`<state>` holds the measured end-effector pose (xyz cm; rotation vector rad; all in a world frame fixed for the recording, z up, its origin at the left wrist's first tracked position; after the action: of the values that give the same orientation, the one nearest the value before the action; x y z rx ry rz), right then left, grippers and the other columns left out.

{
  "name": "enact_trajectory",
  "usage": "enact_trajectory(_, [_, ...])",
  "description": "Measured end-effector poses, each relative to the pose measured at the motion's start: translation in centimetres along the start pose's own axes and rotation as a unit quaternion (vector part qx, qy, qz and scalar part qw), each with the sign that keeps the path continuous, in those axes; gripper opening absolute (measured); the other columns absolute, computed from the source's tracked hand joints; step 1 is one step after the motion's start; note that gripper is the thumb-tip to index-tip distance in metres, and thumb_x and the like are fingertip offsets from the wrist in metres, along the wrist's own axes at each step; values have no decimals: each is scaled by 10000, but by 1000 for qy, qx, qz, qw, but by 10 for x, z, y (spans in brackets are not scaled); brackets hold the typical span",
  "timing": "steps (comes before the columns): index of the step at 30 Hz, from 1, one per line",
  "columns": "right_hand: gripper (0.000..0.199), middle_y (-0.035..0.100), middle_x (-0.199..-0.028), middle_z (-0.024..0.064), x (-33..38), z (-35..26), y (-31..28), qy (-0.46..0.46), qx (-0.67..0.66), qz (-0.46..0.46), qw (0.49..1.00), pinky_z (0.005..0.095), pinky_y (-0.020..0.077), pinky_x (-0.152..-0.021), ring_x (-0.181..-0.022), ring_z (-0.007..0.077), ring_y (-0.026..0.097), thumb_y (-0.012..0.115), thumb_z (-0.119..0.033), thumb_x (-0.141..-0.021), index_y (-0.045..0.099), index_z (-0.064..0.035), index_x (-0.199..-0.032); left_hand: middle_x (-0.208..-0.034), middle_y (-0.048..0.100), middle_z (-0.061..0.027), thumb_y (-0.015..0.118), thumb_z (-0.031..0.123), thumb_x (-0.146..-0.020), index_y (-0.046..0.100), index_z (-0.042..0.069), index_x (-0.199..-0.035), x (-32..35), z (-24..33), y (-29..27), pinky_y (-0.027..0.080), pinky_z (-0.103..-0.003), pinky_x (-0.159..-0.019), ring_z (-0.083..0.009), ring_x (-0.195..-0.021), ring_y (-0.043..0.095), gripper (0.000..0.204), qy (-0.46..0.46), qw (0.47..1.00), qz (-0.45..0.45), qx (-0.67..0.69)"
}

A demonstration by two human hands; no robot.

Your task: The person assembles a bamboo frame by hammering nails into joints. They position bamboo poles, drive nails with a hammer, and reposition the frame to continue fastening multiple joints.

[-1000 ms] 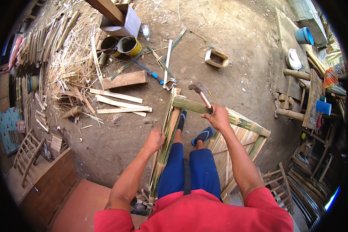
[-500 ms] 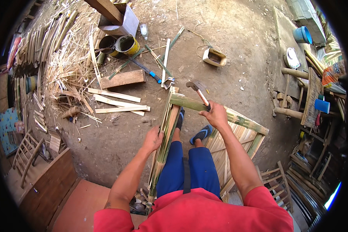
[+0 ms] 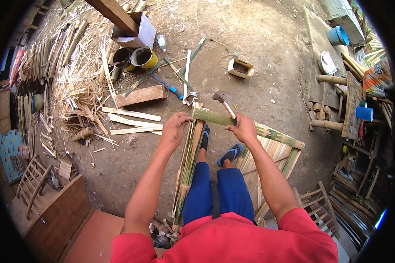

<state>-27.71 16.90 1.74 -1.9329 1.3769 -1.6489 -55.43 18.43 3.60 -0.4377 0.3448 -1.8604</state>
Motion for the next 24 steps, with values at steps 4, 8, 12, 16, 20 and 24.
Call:
enact_trajectory(4, [466, 719, -956, 197, 0, 2, 1, 9, 4, -2, 1000, 515, 520, -813, -964, 429, 679, 838, -382, -789, 615, -76, -1061, -1061, 711, -147, 638, 43, -937, 693, 41, -1040, -23, 1, 11, 556, -367, -837, -297, -925, 697, 117, -59, 998, 38, -1])
enact_trajectory(8, [466, 717, -950, 207, -1, 3, 3, 7, 8, -9, 1000, 519, 522, -815, -962, 433, 680, 832, -391, -796, 622, -83, -1075, -981, 687, -153, 677, 57, -908, 697, 54, -1030, -30, 14, 21, 547, -409, -779, -344, -890, 683, 123, -8, 995, 50, -85])
enact_trajectory(12, [475, 720, -956, 208, 0, 3, 4, 3, 0, -5, 1000, 522, 524, -816, -964, 431, 683, 829, -391, -800, 628, -91, -1109, -942, 653, -142, 702, 78, -896, 689, 66, -1011, -31, 21, 29, 524, -432, -745, -349, -864, 662, 116, 40, 989, 67, -123])
enact_trajectory(16, [469, 722, -964, 206, 1, 3, 4, 0, 10, 3, 1000, 521, 526, -819, -965, 426, 687, 827, -380, -807, 630, -91, -1118, -928, 619, -125, 716, 97, -890, 688, 66, -986, -26, 20, 32, 513, -440, -751, -341, -874, 641, 105, 50, 981, 85, -166])
enact_trajectory(20, [445, 703, -888, 218, 8, -3, 0, -13, -39, 44, 998, 512, 515, -768, -893, 443, 674, 828, -301, -798, 632, -92, -1138, -896, 579, -126, 715, 97, -886, 691, 63, -991, -25, 16, 34, 501, -451, -749, -348, -868, 615, 113, 45, 982, 66, -173])
enact_trajectory(24, [395, 688, -907, 263, 39, -11, 3, -67, -150, 98, 982, 557, 510, -755, -879, 491, 658, 688, -225, -910, 559, -96, -1261, -918, 555, -111, 661, 131, -918, 633, 59, -936, -27, 12, 37, 510, -452, -776, -331, -925, 605, 80, 54, 979, 22, -196])
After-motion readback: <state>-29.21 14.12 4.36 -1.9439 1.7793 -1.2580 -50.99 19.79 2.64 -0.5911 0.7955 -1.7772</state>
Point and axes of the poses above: each hand's wrist, its own x-axis away from the middle knuckle, its own y-axis out of the palm, z = x × y, the point moved 8 cm from there along -x, towards the middle knuckle
